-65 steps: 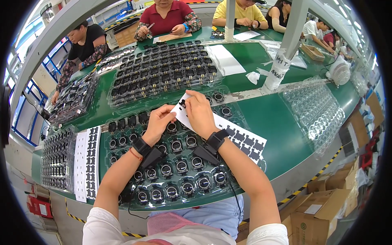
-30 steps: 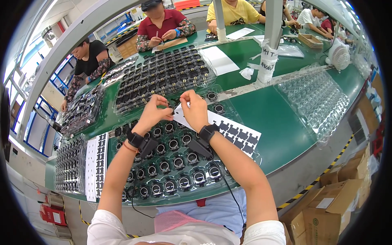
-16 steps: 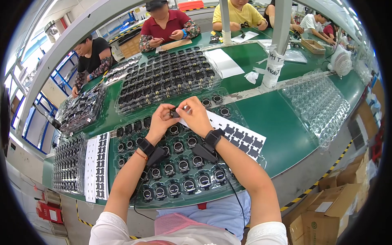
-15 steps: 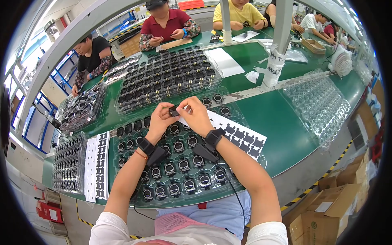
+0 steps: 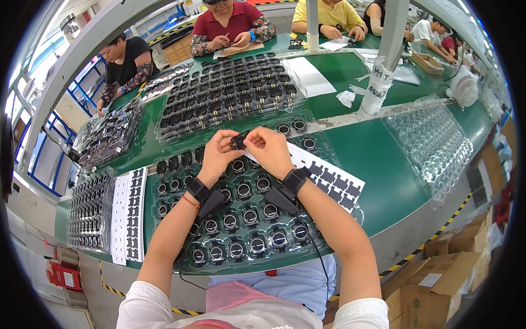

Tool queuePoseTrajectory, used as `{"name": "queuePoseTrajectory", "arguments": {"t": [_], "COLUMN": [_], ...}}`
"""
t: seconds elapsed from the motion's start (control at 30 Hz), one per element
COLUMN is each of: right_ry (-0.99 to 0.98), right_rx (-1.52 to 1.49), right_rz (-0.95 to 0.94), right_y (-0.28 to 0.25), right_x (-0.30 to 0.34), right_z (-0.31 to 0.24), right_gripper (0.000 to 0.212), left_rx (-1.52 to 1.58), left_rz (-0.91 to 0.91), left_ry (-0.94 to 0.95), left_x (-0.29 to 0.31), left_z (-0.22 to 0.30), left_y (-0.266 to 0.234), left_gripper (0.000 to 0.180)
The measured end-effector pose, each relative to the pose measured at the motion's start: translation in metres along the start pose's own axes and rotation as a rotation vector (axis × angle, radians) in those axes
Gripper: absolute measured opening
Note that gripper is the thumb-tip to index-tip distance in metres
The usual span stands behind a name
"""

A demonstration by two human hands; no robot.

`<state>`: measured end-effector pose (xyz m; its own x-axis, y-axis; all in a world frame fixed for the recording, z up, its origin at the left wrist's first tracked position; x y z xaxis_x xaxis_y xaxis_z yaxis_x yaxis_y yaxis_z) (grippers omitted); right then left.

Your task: Assembling small electronic components onto a board or within a tray system.

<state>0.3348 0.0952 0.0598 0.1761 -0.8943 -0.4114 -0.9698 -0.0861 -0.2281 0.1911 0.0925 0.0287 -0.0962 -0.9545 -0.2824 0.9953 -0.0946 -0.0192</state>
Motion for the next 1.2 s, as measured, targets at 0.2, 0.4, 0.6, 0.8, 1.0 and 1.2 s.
{"name": "queuePoseTrajectory", "arguments": {"t": [0.2,0.4,0.6,0.8,1.0,1.2], "right_ry": [-0.007,-0.014,0.037,0.014,0.103,-0.236], "right_rx": [0.003,0.041,0.019,0.08,-0.128,0.423], "right_rz": [-0.001,0.0,-0.036,-0.044,-0.032,-0.024], "right_y": [0.001,0.0,0.001,0.001,0.003,0.003], "right_x": [0.0,0.0,0.001,0.002,0.003,0.003], "right_z": [0.002,0.002,0.004,0.005,0.005,-0.006], "right_gripper": [0.01,0.01,0.01,0.014,0.018,0.034], "left_rx": [-0.003,-0.01,0.009,0.015,0.132,0.135], "left_rz": [-0.028,-0.03,-0.041,-0.03,0.082,0.234], "left_ry": [0.007,0.006,0.01,0.026,0.038,0.081], "left_x": [0.0,0.001,0.001,0.003,0.001,0.003], "left_z": [0.001,0.001,0.0,0.007,0.0,0.001], "left_y": [0.002,0.003,0.003,0.004,-0.009,-0.023], "left_gripper": [0.043,0.043,0.042,0.04,0.027,0.021]}}
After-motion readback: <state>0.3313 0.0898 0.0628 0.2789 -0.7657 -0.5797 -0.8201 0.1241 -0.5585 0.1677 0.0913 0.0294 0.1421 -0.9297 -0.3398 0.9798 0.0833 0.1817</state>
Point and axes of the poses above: each hand's wrist, its own x-axis away from the middle knuckle, its own y-axis out of the palm, z = x × y, the point moved 8 cm from there along -x, towards the middle knuckle, and after that the axes turned 5 degrees about y, right-handed, at the moved point
